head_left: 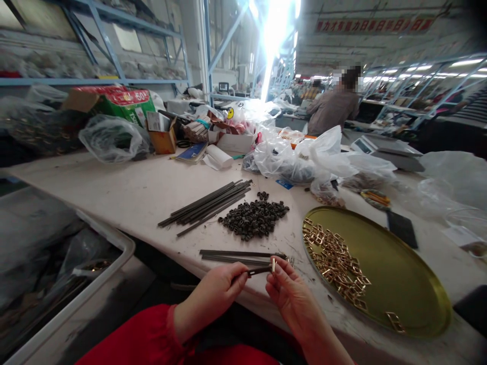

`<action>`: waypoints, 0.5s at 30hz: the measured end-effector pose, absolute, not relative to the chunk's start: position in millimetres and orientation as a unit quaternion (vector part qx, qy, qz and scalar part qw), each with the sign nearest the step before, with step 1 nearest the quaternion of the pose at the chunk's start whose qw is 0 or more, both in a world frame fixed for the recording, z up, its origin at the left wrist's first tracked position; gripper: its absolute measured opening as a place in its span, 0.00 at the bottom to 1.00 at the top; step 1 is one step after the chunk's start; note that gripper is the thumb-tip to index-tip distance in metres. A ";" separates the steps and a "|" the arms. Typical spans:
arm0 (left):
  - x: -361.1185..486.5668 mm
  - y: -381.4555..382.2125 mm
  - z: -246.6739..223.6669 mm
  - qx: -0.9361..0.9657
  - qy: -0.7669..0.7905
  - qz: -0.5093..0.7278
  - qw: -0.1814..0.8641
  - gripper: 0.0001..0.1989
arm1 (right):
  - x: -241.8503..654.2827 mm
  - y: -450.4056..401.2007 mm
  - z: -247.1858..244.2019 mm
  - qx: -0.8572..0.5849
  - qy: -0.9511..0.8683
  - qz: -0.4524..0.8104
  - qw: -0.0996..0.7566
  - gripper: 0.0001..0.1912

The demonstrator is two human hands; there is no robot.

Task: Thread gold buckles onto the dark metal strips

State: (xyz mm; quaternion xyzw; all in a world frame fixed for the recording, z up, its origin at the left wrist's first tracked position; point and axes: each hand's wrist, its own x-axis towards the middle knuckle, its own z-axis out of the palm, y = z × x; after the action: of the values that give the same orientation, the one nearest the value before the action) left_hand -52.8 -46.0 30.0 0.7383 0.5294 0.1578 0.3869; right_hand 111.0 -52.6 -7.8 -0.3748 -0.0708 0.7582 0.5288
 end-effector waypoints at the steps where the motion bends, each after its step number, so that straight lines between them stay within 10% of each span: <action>1: -53.6 -46.5 31.2 0.740 0.528 0.159 0.385 0.14 | 111.0 -53.4 -8.2 -0.375 -0.073 0.760 0.527 0.19; 15: -42.9 -45.0 32.8 0.714 0.532 0.184 0.417 0.10 | 95.1 -59.5 -11.8 -0.376 -0.103 0.776 0.495 0.13</action>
State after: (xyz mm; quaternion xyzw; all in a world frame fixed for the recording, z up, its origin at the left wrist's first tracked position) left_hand -42.9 -45.0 32.8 0.7139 0.5320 0.1836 0.4167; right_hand 95.1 -59.5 -11.8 -0.3765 -0.1033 0.7763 0.4949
